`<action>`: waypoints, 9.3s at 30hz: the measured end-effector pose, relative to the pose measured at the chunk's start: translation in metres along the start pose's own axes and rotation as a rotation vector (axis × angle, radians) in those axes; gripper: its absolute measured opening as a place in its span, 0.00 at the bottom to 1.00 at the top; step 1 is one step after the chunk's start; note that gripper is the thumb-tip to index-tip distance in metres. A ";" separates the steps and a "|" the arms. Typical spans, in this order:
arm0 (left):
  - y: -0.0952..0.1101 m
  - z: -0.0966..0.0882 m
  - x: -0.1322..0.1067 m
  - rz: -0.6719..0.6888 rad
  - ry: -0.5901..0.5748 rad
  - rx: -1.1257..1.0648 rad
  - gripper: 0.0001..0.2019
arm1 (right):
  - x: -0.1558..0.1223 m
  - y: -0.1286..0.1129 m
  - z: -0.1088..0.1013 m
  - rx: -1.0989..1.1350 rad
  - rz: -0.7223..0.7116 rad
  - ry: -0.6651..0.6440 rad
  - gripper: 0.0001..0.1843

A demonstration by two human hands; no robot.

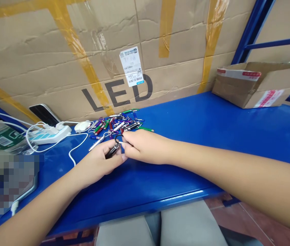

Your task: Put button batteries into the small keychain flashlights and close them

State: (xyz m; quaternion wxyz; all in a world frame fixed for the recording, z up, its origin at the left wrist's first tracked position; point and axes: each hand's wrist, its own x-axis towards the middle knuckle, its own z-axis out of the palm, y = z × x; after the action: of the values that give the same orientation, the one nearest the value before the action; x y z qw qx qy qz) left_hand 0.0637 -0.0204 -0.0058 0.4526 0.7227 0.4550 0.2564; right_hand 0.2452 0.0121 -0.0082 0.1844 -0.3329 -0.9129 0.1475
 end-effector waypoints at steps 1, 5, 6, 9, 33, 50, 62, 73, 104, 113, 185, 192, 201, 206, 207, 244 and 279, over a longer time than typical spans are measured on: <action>0.000 0.000 0.000 0.000 0.004 0.005 0.11 | 0.000 0.000 0.000 0.006 0.005 -0.004 0.09; 0.002 0.000 -0.001 0.017 0.031 0.050 0.11 | 0.000 0.000 -0.001 -0.002 -0.001 -0.017 0.10; 0.002 0.000 -0.001 0.020 0.031 0.058 0.11 | 0.000 -0.001 -0.001 -0.010 -0.004 -0.020 0.10; 0.001 0.001 0.000 0.031 0.005 0.044 0.09 | 0.000 -0.003 -0.001 -0.063 -0.007 -0.036 0.10; -0.016 -0.027 0.016 -0.192 0.267 -0.244 0.12 | 0.003 0.029 -0.014 -0.158 0.116 -0.061 0.16; -0.028 -0.053 0.028 -0.018 0.535 -0.364 0.19 | 0.007 0.068 -0.020 -0.191 0.032 -0.039 0.15; -0.041 -0.081 0.022 0.051 0.411 0.838 0.10 | 0.011 0.064 0.001 -0.622 -0.076 0.079 0.19; -0.059 -0.087 0.029 0.008 0.438 0.833 0.12 | -0.015 0.060 0.001 -0.674 0.325 0.170 0.16; -0.062 -0.093 0.035 0.006 0.688 0.646 0.15 | 0.035 0.080 0.018 -0.056 0.692 0.429 0.17; -0.064 -0.093 0.036 -0.022 0.656 0.640 0.14 | 0.038 0.091 0.019 0.082 0.676 0.507 0.12; -0.037 -0.044 0.027 0.327 0.394 0.651 0.14 | 0.046 -0.006 0.033 -0.535 0.218 0.141 0.20; -0.038 -0.041 0.030 0.281 0.308 0.573 0.15 | 0.045 -0.011 0.028 -0.434 0.281 0.132 0.18; -0.032 -0.037 0.028 0.423 0.227 1.021 0.13 | 0.048 0.010 0.025 0.003 0.295 0.368 0.13; -0.035 -0.036 0.029 0.384 0.221 1.026 0.18 | 0.041 0.022 0.013 -0.008 0.427 0.491 0.15; -0.035 -0.037 0.029 0.376 0.257 1.001 0.18 | 0.038 0.024 0.011 -0.054 0.469 0.455 0.16; -0.042 -0.061 0.027 0.561 0.153 0.867 0.10 | 0.024 0.010 0.003 -0.097 0.351 -0.112 0.11; -0.039 -0.054 0.027 0.557 0.078 1.006 0.15 | 0.017 0.004 -0.007 -0.051 0.258 -0.231 0.14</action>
State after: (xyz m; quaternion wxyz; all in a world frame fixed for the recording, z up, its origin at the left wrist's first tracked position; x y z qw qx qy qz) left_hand 0.0167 0.0335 -0.0169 -0.0486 0.9318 0.3296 0.1444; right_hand 0.2381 0.0278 0.0001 0.0493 -0.4328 -0.8812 0.1838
